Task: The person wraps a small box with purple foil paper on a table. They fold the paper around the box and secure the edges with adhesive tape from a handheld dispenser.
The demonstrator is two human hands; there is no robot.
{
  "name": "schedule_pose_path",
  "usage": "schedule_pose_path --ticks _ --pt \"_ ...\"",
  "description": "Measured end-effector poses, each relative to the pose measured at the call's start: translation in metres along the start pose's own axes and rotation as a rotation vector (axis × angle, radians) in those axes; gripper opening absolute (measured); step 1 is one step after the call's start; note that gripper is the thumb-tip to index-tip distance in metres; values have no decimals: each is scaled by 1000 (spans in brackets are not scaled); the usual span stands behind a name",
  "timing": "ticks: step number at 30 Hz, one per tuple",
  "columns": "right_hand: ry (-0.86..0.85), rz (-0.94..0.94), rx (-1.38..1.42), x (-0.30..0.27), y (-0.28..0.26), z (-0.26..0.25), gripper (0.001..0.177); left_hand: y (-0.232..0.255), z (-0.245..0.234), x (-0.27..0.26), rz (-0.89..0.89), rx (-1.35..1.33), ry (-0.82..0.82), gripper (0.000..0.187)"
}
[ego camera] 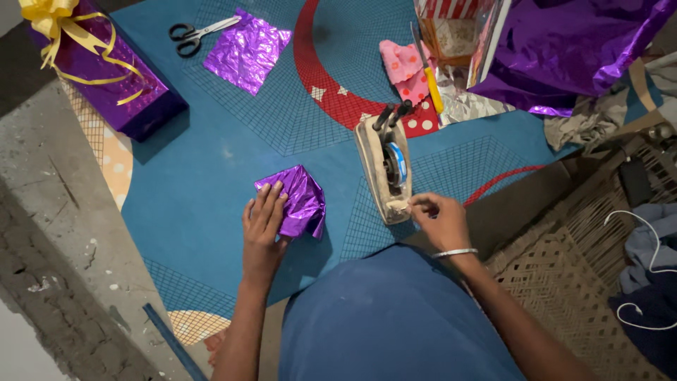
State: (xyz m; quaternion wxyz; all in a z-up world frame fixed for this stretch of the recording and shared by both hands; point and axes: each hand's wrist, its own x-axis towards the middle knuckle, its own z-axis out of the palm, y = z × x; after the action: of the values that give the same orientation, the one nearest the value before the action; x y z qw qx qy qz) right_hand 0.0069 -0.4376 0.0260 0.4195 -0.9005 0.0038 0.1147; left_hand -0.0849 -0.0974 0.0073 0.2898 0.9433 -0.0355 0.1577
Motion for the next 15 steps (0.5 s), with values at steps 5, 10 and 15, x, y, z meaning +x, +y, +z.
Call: schedule_pose_path --ticks 5,10,15 --pt "-11 123 56 -7 -8 -3 22 0 0 0 -2 12 2 78" --pt "16 104 72 -10 -10 0 22 -1 0 0 -1 -24 1 77" --pt "47 128 152 -18 2 8 22 -2 1 -1 -3 -3 5 76"
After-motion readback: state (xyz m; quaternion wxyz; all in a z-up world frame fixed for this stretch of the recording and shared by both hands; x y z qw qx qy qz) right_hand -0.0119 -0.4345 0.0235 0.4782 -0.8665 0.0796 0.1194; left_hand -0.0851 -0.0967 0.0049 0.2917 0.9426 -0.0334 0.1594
